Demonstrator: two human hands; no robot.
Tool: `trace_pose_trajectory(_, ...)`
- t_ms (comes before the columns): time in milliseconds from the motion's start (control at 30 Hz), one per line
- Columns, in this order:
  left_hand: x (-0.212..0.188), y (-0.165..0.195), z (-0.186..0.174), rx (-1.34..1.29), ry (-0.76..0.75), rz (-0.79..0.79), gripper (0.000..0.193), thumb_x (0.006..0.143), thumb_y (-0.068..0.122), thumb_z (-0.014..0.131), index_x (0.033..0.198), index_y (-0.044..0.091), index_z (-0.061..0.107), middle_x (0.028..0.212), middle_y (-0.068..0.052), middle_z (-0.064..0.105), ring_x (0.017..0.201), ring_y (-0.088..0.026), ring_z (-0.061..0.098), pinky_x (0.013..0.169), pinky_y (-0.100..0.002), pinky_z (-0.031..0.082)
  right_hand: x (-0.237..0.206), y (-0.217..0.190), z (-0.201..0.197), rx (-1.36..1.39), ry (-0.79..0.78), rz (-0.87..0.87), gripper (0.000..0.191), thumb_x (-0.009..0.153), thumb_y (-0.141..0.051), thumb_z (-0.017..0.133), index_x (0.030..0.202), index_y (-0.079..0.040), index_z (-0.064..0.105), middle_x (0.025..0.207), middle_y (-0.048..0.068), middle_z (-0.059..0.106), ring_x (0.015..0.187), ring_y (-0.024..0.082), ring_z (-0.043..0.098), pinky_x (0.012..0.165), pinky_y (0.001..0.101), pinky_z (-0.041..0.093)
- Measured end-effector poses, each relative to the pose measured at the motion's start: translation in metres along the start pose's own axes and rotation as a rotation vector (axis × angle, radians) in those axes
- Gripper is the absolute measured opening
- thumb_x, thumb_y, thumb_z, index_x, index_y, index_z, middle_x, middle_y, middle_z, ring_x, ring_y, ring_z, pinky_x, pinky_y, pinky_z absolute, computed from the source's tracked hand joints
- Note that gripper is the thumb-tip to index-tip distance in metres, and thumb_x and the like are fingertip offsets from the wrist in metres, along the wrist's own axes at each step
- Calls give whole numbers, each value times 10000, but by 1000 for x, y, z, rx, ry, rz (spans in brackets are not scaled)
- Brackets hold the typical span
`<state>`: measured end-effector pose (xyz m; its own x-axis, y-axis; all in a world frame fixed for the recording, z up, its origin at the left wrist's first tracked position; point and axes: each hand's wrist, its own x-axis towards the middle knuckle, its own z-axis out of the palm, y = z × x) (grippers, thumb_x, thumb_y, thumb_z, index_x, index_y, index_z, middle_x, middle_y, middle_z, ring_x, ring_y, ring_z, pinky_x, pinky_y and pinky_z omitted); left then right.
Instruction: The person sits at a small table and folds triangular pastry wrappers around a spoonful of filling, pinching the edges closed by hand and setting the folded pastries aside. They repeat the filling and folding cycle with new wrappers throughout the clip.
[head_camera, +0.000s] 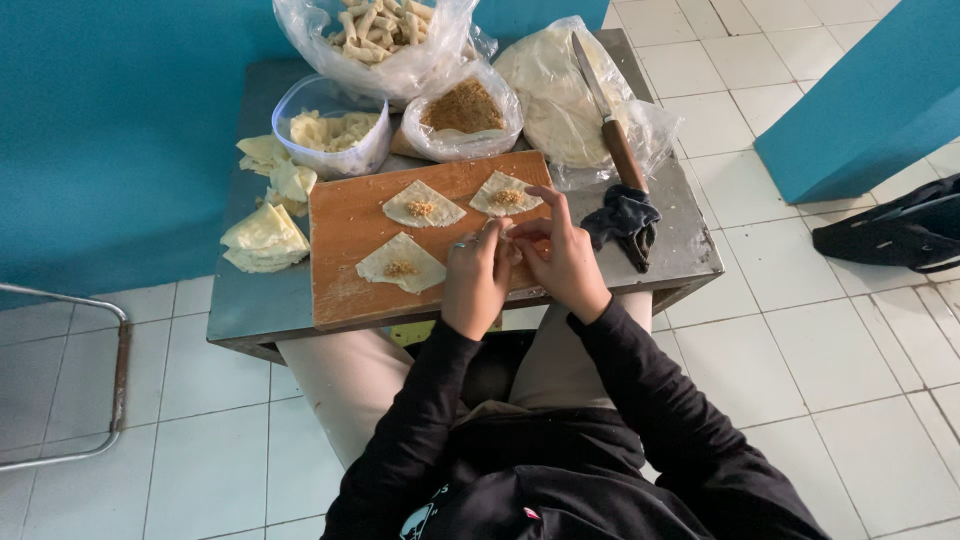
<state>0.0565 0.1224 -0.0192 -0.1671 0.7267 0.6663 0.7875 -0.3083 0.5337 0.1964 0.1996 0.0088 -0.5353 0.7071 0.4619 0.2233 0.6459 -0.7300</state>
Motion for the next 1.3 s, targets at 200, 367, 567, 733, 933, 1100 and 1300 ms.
trace_pose_trajectory(200, 2, -14, -23, -30, -261, 100, 611, 860, 15, 671, 1444, 29, 492, 1235, -220, 657, 1076, -433, 605, 918, -513, 490, 5, -2, -16, 15, -186, 7, 691, 927, 29, 587, 1538, -67, 277, 1034, 133, 782, 997, 271, 786, 847, 348, 610)
trace_pose_trajectory(367, 12, -18, -31, -90, -282, 125, 576, 862, 88, 691, 1413, 87, 521, 1192, -185, 691, 1048, -407, 658, 862, -477, 526, 15, -4, -39, 61, -396, -31, 803, 906, -12, 637, 1569, -47, 186, 1116, 154, 757, 1040, 279, 771, 895, 367, 594)
trace_pose_trajectory(567, 10, -15, -24, 161, -222, 112, 394, 889, 82, 689, 1280, 126, 668, 905, -166, 713, 808, -375, 688, 719, -473, 535, 25, -6, -50, 3, -484, -77, 983, 867, -170, 814, 1612, -94, 176, 1133, 142, 763, 1121, 276, 734, 980, 392, 564)
trace_pose_trajectory(733, 12, -19, -15, 157, -181, 35, 303, 930, 129, 717, 1229, 122, 667, 728, -140, 689, 664, -355, 679, 629, -474, 515, 22, 1, -47, -28, -446, -109, 939, 852, -194, 820, 1601, -102, 263, 1122, 119, 757, 1096, 265, 731, 969, 382, 566)
trace_pose_trajectory(933, 17, -22, -14, 52, -138, 18, 329, 900, 120, 730, 1216, 128, 640, 764, -94, 717, 688, -308, 710, 631, -444, 532, 17, 15, -32, -228, -266, -278, 674, 915, -197, 811, 1498, -124, 481, 974, 4, 793, 1031, 187, 728, 996, 370, 476)
trace_pose_trajectory(1100, 16, -22, -15, 1, -167, -1, 295, 896, 138, 752, 1170, 114, 647, 785, -89, 730, 726, -321, 718, 640, -447, 530, 24, 17, -28, -216, -265, -176, 535, 830, -176, 837, 1294, -95, 582, 842, -18, 787, 892, 133, 749, 949, 383, 412)
trace_pose_trajectory(1300, 27, -27, -12, -56, -215, -60, 270, 868, 85, 757, 1125, 65, 675, 807, -137, 725, 794, -370, 707, 679, -481, 517, 44, 20, -26, 36, -321, 2, 424, 797, -129, 836, 1128, -65, 578, 779, 4, 765, 803, 79, 761, 824, 257, 577)
